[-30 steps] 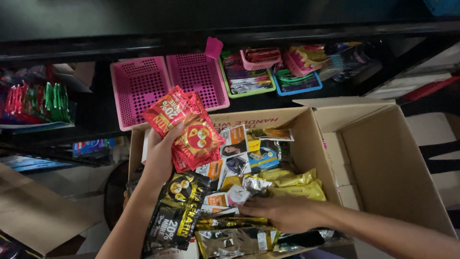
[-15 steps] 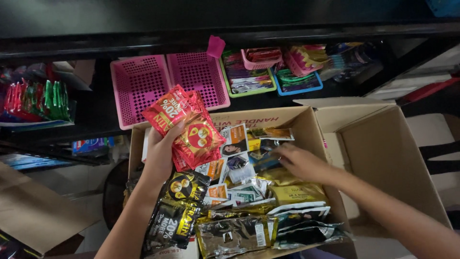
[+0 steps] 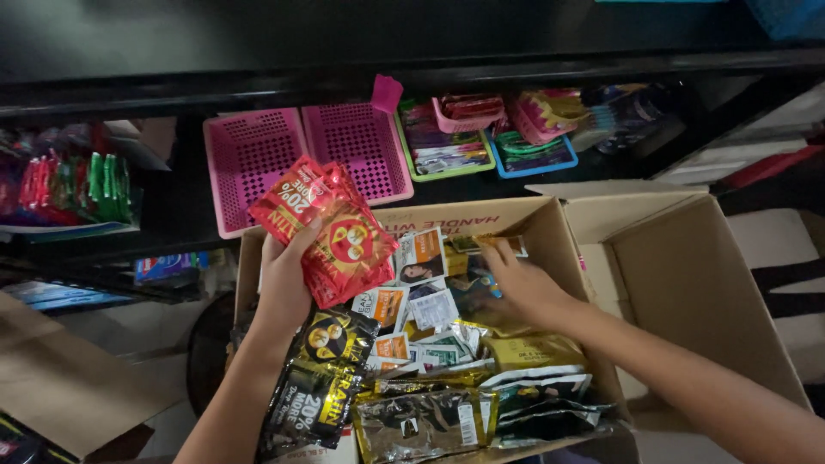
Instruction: The person sorts various sachets from a cardboard box into a pink plastic basket. They pick up multiple sachets of different brands and colors, including red, yellow, and black packaging, and place them into the basket. The person also briefly handles boxes of soap on the shelf above.
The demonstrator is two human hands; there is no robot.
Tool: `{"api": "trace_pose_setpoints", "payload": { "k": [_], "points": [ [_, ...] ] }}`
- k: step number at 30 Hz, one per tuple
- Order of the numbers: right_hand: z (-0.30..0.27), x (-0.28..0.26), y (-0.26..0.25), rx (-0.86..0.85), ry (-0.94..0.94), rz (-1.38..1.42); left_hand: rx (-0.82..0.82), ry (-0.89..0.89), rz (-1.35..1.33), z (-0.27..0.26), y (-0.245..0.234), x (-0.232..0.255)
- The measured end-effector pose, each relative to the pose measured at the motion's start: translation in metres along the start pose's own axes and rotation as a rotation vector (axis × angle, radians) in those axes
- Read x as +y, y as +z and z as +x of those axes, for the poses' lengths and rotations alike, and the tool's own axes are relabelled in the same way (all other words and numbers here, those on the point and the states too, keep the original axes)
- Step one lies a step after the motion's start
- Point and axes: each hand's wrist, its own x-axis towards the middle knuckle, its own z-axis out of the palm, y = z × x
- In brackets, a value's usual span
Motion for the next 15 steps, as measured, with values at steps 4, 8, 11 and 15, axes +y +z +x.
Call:
{"api": "trace_pose_setpoints", "payload": {
  "k": [4, 8, 11, 15],
  "points": [
    [0.039, -0.016, -0.008, 0.621, -0.285, -0.458, 0.09, -0.069, -0.101, -0.002, 0.006, 0.009],
    [0.076, -0.02, -0.011, 0.732, -0.648, -0.571, 0.06, -0.038, -0.116, 0.002, 0.0, 0.004],
    [0.094, 0.006, -0.007, 0.701, -0.698, -0.642, 0.091, -0.06, -0.081, 0.0, 0.002, 0.006],
    [0.037, 0.008, -0.037, 0.514, -0.609, -0.387, 0.053, -0.049, -0.106, -0.001, 0.004, 0.008]
  ]
}}
